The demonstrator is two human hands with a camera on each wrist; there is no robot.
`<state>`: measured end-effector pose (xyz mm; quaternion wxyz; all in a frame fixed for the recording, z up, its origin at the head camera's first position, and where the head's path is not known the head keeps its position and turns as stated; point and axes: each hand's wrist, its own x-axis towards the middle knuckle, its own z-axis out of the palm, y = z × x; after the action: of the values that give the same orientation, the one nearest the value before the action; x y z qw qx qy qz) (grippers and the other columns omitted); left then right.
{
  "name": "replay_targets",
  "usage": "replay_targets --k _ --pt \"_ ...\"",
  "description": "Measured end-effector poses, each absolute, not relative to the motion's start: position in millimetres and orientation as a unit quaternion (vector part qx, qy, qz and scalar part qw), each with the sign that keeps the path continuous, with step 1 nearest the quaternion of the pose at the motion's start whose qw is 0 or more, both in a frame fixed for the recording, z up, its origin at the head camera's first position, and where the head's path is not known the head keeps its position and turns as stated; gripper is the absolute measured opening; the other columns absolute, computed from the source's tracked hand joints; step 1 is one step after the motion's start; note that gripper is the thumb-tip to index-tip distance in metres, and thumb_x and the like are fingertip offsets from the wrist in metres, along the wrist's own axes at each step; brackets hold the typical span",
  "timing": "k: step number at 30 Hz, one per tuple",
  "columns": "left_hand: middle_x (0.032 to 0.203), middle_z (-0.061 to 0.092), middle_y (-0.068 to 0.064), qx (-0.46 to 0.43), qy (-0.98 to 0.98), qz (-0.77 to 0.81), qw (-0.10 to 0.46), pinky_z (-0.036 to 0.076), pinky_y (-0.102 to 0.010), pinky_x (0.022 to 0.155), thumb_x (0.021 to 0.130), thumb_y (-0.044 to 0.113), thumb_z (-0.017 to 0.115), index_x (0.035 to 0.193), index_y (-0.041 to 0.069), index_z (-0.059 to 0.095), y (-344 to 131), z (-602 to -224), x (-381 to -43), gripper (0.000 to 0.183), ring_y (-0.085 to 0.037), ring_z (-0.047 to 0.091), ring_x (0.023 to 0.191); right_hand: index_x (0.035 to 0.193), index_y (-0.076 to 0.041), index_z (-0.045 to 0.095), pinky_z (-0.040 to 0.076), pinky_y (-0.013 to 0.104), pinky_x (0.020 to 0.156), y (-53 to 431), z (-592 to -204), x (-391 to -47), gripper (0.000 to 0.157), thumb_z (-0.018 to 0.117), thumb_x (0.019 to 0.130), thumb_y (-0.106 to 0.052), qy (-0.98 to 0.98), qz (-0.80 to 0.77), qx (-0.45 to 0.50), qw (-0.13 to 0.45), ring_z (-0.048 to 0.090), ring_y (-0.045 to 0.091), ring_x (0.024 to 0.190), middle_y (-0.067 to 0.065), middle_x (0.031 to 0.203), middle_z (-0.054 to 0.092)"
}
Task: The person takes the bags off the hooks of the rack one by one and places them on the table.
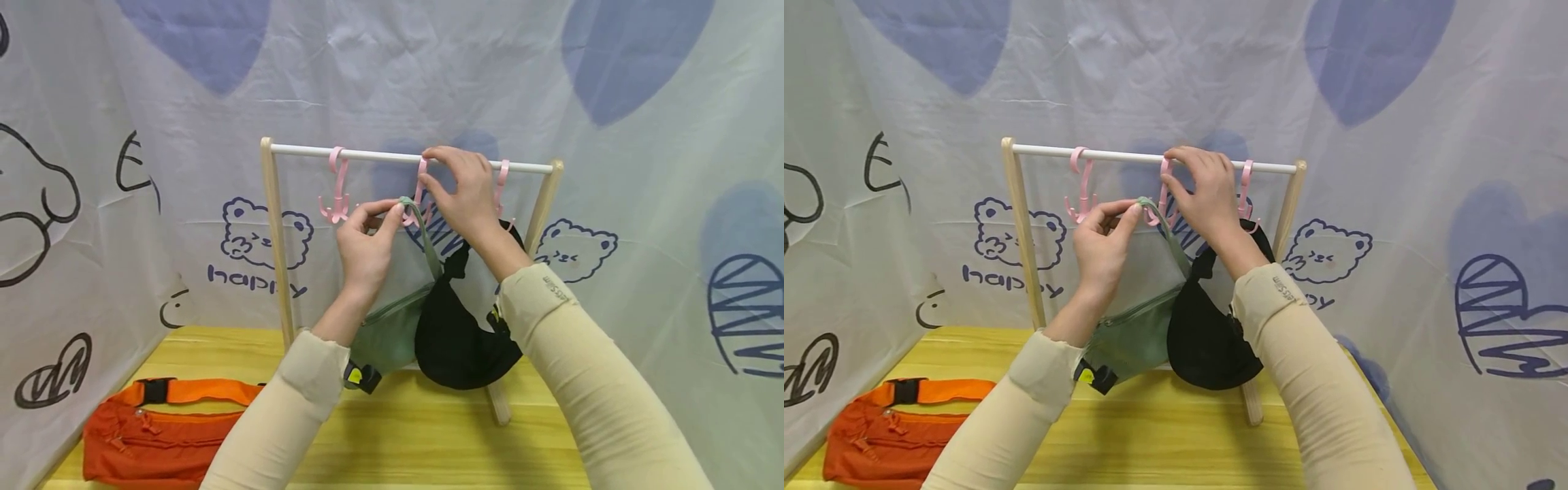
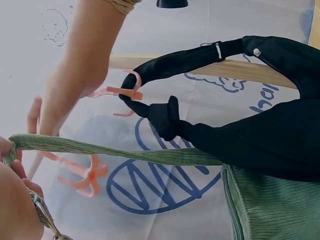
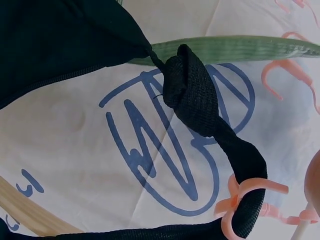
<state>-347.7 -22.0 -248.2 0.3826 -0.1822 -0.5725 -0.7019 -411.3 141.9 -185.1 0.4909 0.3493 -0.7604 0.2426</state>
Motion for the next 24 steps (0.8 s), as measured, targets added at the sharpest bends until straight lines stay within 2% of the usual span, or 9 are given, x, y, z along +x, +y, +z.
replay_targets --k 10,15,24 --pt "0.098 0.075 -0.008 -0.186 -0.571 -0.692 0.401 0.042 -0.019 0.06 0.094 0.008 0.078 0.106 -0.002 0.077 -37.5 -242.4 -333.1 0.016 -0.007 0.056 0.073 0.132 -0.002 0.067 0.031 0.047 0.121 148.2 -187.5 -409.6 0.038 0.074 0.098 -0.018 -0.744 0.242 0.382 0.491 0.056 0.032 0.133 0.015 0.139 0.064" --pt "0.095 0.074 -0.008 -0.192 -0.566 -0.689 0.41 0.041 -0.019 0.058 0.094 0.007 0.077 0.106 -0.003 0.077 -46.7 -240.0 -326.5 0.016 -0.007 0.056 0.072 0.134 -0.001 0.066 0.034 0.044 0.12 151.0 -194.3 -402.1 0.039 0.073 0.099 -0.016 -0.731 0.274 0.393 0.486 0.051 0.033 0.138 0.017 0.144 0.059" --pt "0.098 0.074 0.0 -0.208 -0.563 -0.681 0.418 0.043 -0.02 0.059 0.095 0.007 0.076 0.108 -0.005 0.075 -61.5 -239.1 -316.0 0.018 -0.008 0.058 0.074 0.132 0.001 0.066 0.039 0.044 0.116 153.0 -212.0 -387.6 0.038 0.074 0.097 -0.012 -0.695 0.304 0.402 0.512 0.054 0.033 0.134 0.019 0.141 0.06"
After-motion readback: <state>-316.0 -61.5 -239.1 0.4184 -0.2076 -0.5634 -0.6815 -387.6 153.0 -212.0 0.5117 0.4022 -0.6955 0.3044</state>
